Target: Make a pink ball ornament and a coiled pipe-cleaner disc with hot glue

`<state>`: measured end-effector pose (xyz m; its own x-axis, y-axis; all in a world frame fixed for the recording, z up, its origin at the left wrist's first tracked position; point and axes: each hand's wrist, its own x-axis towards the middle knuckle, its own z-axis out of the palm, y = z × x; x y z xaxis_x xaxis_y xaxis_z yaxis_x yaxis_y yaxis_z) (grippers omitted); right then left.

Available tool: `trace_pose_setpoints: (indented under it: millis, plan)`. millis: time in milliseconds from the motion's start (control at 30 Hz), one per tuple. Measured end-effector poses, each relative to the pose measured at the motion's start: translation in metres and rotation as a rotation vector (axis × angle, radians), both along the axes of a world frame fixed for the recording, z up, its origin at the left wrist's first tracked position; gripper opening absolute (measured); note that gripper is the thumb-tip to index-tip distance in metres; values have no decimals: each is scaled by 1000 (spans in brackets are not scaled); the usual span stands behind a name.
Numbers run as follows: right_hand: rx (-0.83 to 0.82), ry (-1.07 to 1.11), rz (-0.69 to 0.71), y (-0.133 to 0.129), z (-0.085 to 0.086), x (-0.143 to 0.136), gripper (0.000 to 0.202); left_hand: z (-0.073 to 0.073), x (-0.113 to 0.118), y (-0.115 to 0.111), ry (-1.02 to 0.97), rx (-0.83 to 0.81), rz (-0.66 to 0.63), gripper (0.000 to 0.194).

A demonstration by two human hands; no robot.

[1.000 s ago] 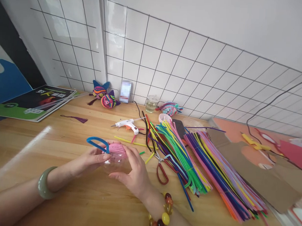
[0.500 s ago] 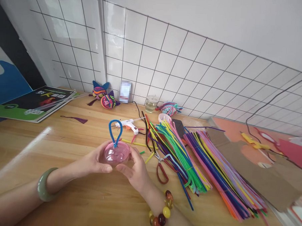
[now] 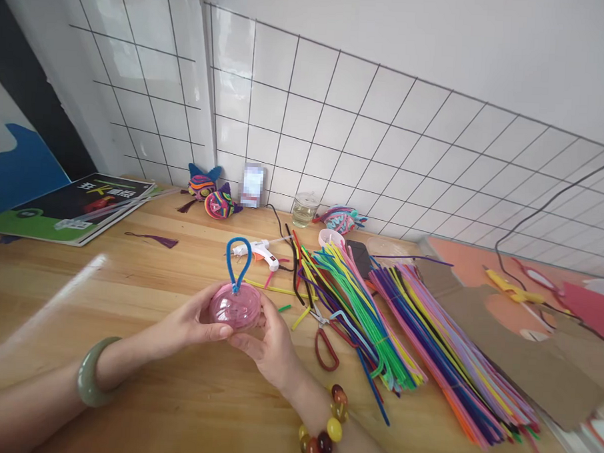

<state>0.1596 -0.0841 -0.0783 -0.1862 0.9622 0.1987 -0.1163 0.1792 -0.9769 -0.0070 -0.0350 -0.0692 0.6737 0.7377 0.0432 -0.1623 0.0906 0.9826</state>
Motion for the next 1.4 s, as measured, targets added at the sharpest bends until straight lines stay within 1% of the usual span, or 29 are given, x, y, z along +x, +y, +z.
trace_pose_setpoints:
  millis: [200, 267, 300, 367, 400, 433, 500, 600, 633, 667, 700, 733, 767, 833, 900, 933, 967, 1000, 1100, 1200, 1267, 1333, 1400]
  plan:
    - [-22, 28, -13, 0, -1, -2, 61, 1, 1, -1, -14, 40, -14, 59]
    - [-17, 57, -8, 1, -1, -2, 59, 4, 1, 0, -31, 69, 0, 62]
    - [-9, 70, -11, 2, -1, -2, 58, 5, 1, 1, -27, 75, 37, 59]
    - [12, 80, -46, 3, 0, -1, 57, 8, -2, 7, 12, 87, 174, 42]
    - [20, 78, -74, 4, 0, 0, 56, 9, -5, 12, 16, 89, 286, 33]
    - [26, 72, -104, 5, 1, 1, 55, 9, -8, 18, 14, 101, 412, 28]
    - [37, 50, -154, 6, 2, 3, 52, 7, -17, 35, 7, 122, 640, 31]
    - [52, 17, -201, 7, 2, 4, 53, 3, -31, 55, -39, 158, 849, 34]
    - [51, 2, -212, 7, 2, 4, 54, 3, -33, 57, -12, 188, 886, 36]
    - [45, -16, -222, 7, 1, 4, 54, 5, -33, 56, 28, 228, 892, 38]
    - [34, -35, -230, 7, 0, 3, 54, 7, -31, 52, 76, 280, 868, 40]
    - [22, -58, -240, 6, -1, 2, 55, 9, -27, 45, 133, 336, 804, 41]
    - [15, -86, -250, 5, -2, 1, 56, 12, -22, 36, 200, 387, 703, 40]
    - [21, -163, -273, 3, -5, -2, 59, 17, -10, 18, 308, 521, 523, 32]
    - [52, -261, -289, 0, -9, -4, 64, 19, 0, 4, 458, 707, 423, 33]
    - [69, -306, -296, -2, -11, -4, 66, 19, 3, 0, 519, 774, 420, 34]
    - [84, -342, -298, -3, -12, -5, 68, 18, 5, -2, 569, 812, 433, 32]
    - [95, -367, -297, -4, -13, -5, 69, 17, 5, -2, 594, 848, 420, 29]
    - [104, -401, -281, -5, -16, -5, 71, 12, 3, 3, 590, 920, 383, 29]
    - [85, -377, -287, -4, -17, -4, 71, 7, -1, 9, 594, 993, 370, 29]
    - [72, -309, -263, -4, -14, -4, 70, 4, -5, 15, 595, 1040, 365, 26]
    - [70, -225, -210, -4, -9, -5, 68, 3, -11, 22, 611, 1060, 430, 25]
    - [67, -155, -149, -4, -4, -6, 66, 3, -20, 32, 632, 1036, 573, 25]
